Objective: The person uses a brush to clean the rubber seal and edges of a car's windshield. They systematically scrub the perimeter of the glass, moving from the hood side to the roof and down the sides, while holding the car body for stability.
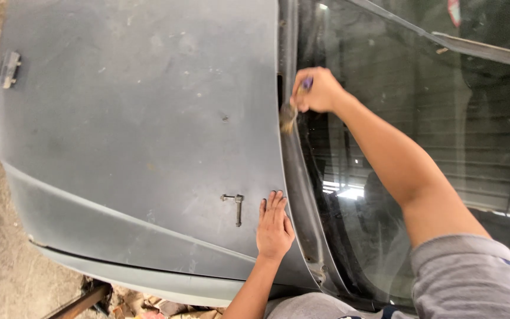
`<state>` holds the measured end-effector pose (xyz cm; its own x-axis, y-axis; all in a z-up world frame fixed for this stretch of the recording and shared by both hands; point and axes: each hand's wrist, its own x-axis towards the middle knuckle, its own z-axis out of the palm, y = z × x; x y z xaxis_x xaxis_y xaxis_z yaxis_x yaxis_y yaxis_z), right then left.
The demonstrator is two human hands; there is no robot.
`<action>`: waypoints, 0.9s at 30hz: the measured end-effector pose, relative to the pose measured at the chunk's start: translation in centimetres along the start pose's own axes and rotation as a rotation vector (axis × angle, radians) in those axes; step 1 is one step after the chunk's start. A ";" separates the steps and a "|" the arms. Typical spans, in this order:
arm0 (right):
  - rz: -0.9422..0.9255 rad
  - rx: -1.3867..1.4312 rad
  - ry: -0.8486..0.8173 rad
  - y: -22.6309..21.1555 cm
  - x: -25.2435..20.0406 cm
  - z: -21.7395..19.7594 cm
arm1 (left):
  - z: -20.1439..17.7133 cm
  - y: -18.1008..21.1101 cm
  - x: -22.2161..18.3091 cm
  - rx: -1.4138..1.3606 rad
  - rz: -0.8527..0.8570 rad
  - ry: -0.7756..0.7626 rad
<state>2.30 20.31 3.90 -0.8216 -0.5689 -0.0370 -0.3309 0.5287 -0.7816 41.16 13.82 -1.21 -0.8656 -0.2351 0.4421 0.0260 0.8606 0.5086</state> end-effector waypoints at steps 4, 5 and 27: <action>0.075 -0.019 0.179 -3.9 4.8 -0.8 | 0.1 -0.2 -0.2 0.023 -0.006 0.023; 0.125 0.068 0.211 -4.9 4.6 -1.4 | 0.1 -0.3 0.0 0.018 0.003 0.031; -0.038 0.062 0.484 -4.5 -4.1 1.3 | 5.8 -6.4 14.7 0.070 0.005 0.022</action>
<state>7.72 19.46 6.75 -0.9359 -0.2214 0.2740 -0.3484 0.4664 -0.8131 25.32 7.49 -2.27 -0.8541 -0.2403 0.4613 -0.0055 0.8910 0.4540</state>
